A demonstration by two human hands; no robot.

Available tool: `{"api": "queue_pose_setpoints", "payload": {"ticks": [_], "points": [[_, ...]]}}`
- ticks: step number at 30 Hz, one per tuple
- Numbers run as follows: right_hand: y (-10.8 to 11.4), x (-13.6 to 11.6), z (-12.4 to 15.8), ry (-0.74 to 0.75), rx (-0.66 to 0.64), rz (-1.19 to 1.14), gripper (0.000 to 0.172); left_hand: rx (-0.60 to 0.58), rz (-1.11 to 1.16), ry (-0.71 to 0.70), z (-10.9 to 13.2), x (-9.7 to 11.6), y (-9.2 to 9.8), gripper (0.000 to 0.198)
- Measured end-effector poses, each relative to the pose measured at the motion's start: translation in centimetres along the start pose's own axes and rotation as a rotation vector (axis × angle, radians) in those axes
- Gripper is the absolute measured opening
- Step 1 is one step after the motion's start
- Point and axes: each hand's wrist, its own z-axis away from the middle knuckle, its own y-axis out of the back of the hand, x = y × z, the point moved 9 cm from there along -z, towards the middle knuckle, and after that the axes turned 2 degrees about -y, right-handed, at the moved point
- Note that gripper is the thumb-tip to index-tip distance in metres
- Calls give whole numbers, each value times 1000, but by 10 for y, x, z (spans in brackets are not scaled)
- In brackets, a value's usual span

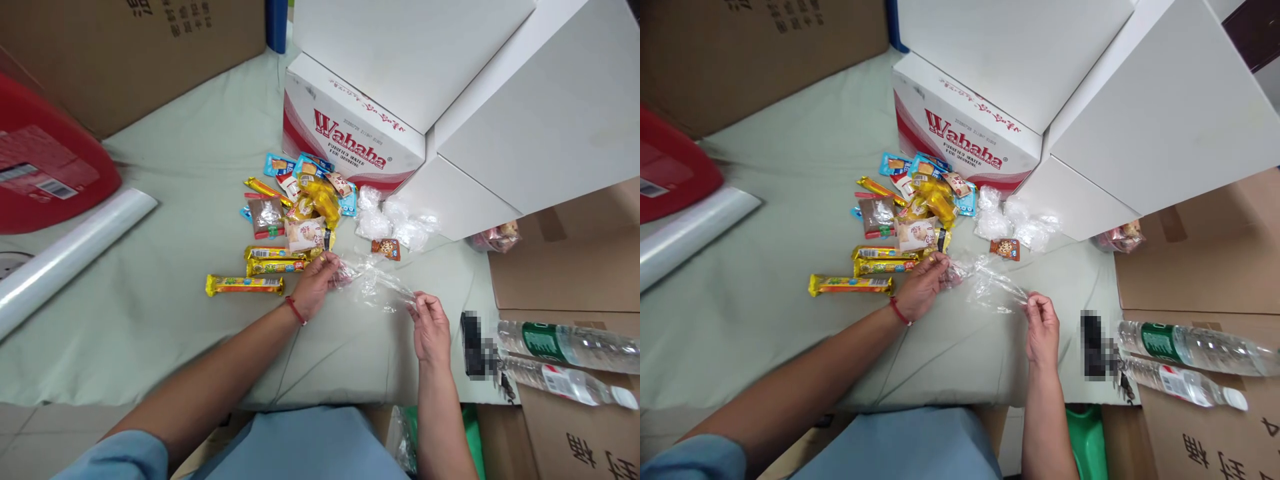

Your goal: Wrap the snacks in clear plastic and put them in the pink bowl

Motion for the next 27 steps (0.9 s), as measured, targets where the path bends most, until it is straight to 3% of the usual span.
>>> {"api": "queue_pose_setpoints", "payload": {"ticks": [3,6,9,11,15,21,27], "points": [[-8,-4,2,-25,-48,-6,32,-9,21,18,2,1,-1,44],[-18,-10,3,-31,-104,43,33,-74,75,147,4,-6,-5,49],[-25,-17,4,29,-137,86,31,-131,-35,320,7,-20,-7,62],[-29,-18,4,48,-153,91,29,-176,-141,377,10,-28,-8,59],[-28,-17,5,54,-171,108,26,-218,-193,306,7,-31,-10,51],[-6,-16,4,-6,-92,105,32,-64,-38,109,-1,-15,-2,44],[19,-2,4,-88,-54,121,37,17,52,115,0,-14,3,42]]}}
